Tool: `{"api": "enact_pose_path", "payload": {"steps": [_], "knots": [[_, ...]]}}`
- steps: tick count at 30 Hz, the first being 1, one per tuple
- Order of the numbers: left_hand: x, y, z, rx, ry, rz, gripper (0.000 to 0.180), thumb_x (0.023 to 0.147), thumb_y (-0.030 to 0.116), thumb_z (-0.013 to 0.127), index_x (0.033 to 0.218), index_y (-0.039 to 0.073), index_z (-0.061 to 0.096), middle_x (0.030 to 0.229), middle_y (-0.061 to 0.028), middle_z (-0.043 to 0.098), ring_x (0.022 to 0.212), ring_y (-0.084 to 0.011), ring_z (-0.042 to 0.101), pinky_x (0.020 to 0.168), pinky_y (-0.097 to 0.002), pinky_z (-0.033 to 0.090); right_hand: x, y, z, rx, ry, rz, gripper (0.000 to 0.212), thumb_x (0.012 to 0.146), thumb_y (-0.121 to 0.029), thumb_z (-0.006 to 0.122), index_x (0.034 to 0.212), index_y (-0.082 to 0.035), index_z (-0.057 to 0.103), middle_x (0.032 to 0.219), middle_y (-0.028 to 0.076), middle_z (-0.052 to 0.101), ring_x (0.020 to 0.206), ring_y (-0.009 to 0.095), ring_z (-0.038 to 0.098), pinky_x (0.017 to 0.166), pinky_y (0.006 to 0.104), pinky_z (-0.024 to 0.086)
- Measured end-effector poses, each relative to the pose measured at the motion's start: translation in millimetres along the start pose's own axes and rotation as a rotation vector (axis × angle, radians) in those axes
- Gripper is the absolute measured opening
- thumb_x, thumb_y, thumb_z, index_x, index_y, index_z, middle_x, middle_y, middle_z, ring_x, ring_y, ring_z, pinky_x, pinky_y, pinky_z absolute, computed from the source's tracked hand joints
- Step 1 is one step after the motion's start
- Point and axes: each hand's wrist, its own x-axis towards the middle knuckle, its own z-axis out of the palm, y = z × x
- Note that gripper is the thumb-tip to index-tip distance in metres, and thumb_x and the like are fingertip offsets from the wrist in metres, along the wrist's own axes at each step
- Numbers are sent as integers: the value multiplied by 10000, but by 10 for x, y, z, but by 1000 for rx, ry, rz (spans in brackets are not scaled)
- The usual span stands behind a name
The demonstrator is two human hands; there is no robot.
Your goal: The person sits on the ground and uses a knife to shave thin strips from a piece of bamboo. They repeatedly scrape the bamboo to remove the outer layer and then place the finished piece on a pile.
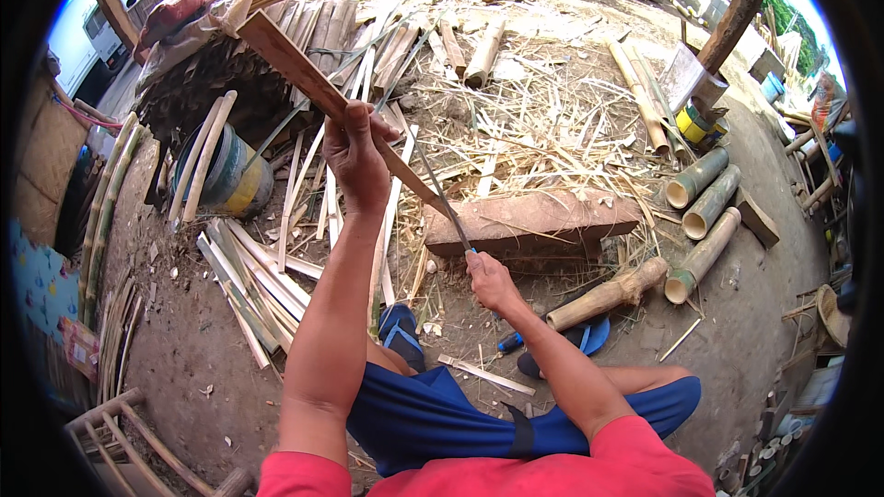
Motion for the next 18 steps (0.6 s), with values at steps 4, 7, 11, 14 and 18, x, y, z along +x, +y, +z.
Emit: {"api": "enact_pose_path", "payload": {"steps": [4,7,11,14,18], "knots": [[-25,-128,-37,-33,64,-1,354,996,434,598,918,97,522,676,8,499,579,-105,518,582,-268,475,-223,-337,218,30,85,-397,389,1059,-369,437,890,-27,516,685,222,550,623,451,525,572,445,433],[25,-140,-111,-114,94,-45,327,1001,403,600,887,109,515,637,30,467,538,-82,490,553,-242,453,-149,-395,274,-109,135,-102,418,1034,-451,444,973,-49,539,788,285,636,811,532,609,681,570,452],[93,-47,-200,-16,222,-42,351,990,438,606,867,132,485,670,25,452,584,-105,483,598,-278,459,-56,-329,249,-94,64,-45,441,1022,-471,455,982,-43,550,812,290,650,843,529,613,707,574,461],[73,-55,-241,-80,104,-44,346,995,424,604,856,129,486,675,24,455,590,-102,486,602,-284,470,-59,-165,283,-39,33,-149,426,1019,-450,483,970,-31,540,804,299,628,839,532,602,693,569,455],[38,-248,-385,-87,69,-41,347,992,417,608,905,94,516,682,9,502,584,-100,513,575,-267,476,-71,389,343,-159,122,153,498,1011,-511,448,993,-32,584,871,280,663,918,501,622,788,545,475]]}}
